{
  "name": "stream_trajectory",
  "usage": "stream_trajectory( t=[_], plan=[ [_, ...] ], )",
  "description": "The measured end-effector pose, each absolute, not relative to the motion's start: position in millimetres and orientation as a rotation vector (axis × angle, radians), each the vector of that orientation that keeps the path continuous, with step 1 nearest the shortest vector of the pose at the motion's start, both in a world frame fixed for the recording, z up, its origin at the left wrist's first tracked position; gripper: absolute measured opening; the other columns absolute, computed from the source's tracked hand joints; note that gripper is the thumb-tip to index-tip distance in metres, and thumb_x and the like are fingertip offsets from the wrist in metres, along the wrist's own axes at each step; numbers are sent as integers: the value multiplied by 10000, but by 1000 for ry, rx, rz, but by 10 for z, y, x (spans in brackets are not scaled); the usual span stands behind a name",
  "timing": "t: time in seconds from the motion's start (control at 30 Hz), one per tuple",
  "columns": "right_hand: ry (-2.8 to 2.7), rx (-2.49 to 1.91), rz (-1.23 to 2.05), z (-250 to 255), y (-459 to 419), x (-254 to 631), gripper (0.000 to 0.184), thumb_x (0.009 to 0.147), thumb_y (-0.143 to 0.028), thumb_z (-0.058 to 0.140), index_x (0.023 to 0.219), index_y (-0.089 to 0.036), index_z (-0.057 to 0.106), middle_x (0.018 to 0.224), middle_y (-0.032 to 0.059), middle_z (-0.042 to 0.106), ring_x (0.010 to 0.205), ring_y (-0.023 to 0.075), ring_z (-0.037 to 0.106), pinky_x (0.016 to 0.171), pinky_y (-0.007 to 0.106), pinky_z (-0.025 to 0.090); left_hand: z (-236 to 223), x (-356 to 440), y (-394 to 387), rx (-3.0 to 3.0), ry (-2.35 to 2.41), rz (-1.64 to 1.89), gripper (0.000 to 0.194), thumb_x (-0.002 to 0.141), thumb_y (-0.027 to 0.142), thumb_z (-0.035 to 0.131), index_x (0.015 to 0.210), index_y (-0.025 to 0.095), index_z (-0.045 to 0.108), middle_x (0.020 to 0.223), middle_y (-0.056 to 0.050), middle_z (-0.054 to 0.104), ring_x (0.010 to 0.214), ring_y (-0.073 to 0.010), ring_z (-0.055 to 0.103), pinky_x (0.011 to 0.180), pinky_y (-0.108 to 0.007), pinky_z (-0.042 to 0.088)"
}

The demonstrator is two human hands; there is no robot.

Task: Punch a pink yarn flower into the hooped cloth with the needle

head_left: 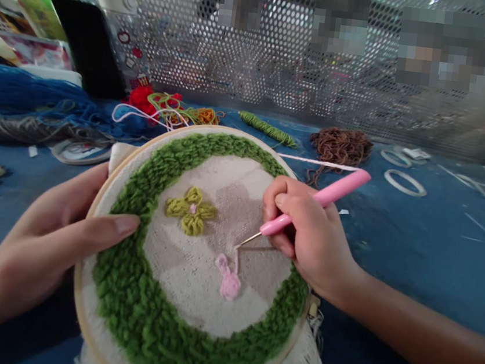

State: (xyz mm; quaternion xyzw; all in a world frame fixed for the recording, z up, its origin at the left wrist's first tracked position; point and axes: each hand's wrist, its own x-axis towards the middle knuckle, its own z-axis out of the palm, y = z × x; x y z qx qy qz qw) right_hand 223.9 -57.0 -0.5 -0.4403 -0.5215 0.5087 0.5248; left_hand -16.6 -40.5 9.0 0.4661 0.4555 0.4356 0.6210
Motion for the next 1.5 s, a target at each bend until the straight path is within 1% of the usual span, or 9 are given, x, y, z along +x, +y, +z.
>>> stream_trajectory(
  t=[0.2, 0.37, 0.53, 0.67, 0.83, 0.9, 1.13, 1.4, 1.5],
  plan=[
    [-1676, -1090, 1122, 35, -663, 2200, 167, 826, -130, 489, 668, -184, 500, 553, -63, 431, 488, 65, 375, 459, 199, 332, 159, -104, -454, 1048, 1130, 1005, 696, 551, 234, 789, 1208, 365, 601, 893, 29, 779, 1005, -375, 683, 549, -320, 642],
    [-1303, -1070, 1151, 17, -625, 2229, 250, 818, -111, 404, 591, -185, 477, 463, -67, 418, 369, 48, 294, 357, 200, 196, 143, -121, -434, 1069, 1120, 990, 702, 559, 245, 774, 1225, 363, 589, 885, 23, 782, 1023, -383, 674, 559, -335, 644],
    [-1156, -1016, 1227, -20, -553, 2260, 230, 810, -128, 409, 605, -192, 490, 402, -75, 376, 347, 61, 284, 366, 211, 210, 109, -151, -400, 1093, 1032, 980, 655, 599, 225, 745, 1230, 325, 600, 854, 4, 783, 994, -370, 689, 583, -350, 645],
    [-1327, -1095, 1210, -1, -579, 2234, 232, 833, -142, 412, 618, -189, 486, 428, -75, 404, 362, 54, 302, 357, 191, 212, 61, -182, -372, 1122, 963, 988, 641, 623, 207, 730, 1242, 318, 603, 857, -8, 782, 944, -356, 709, 582, -352, 641],
    [-1795, -1130, 1187, 51, -662, 2187, 119, 859, -167, 500, 745, -193, 517, 562, -61, 545, 498, 67, 495, 497, 176, 389, 45, -196, -395, 1100, 961, 1004, 664, 610, 189, 738, 1242, 339, 599, 880, 5, 781, 909, -349, 719, 539, -331, 635],
    [-1877, -1127, 1249, 56, -670, 2184, 91, 858, -172, 511, 771, -196, 524, 597, -50, 586, 543, 80, 550, 535, 182, 420, 67, -183, -414, 1085, 966, 996, 668, 603, 195, 745, 1237, 347, 597, 900, 15, 780, 911, -347, 719, 516, -318, 630],
    [-1287, -1083, 1189, -7, -576, 2244, 235, 808, -147, 410, 593, -183, 497, 419, -69, 392, 345, 53, 299, 350, 180, 230, 108, -153, -402, 1101, 980, 971, 649, 619, 219, 745, 1236, 345, 589, 956, 8, 777, 942, -346, 711, 474, -277, 617],
    [-1262, -1088, 1150, -16, -574, 2257, 233, 795, -137, 408, 576, -181, 475, 442, -67, 402, 341, 41, 279, 334, 176, 195, 96, -181, -393, 1124, 977, 960, 637, 624, 218, 741, 1231, 339, 592, 945, 12, 775, 951, -339, 709, 523, -292, 629],
    [-1448, -1134, 1127, 8, -598, 2235, 224, 826, -143, 419, 613, -186, 473, 456, -73, 409, 378, 47, 315, 368, 166, 255, 131, -154, -427, 1092, 1031, 985, 636, 584, 250, 765, 1194, 348, 614, 931, 19, 777, 972, -359, 699, 536, -314, 636]
  ],
)
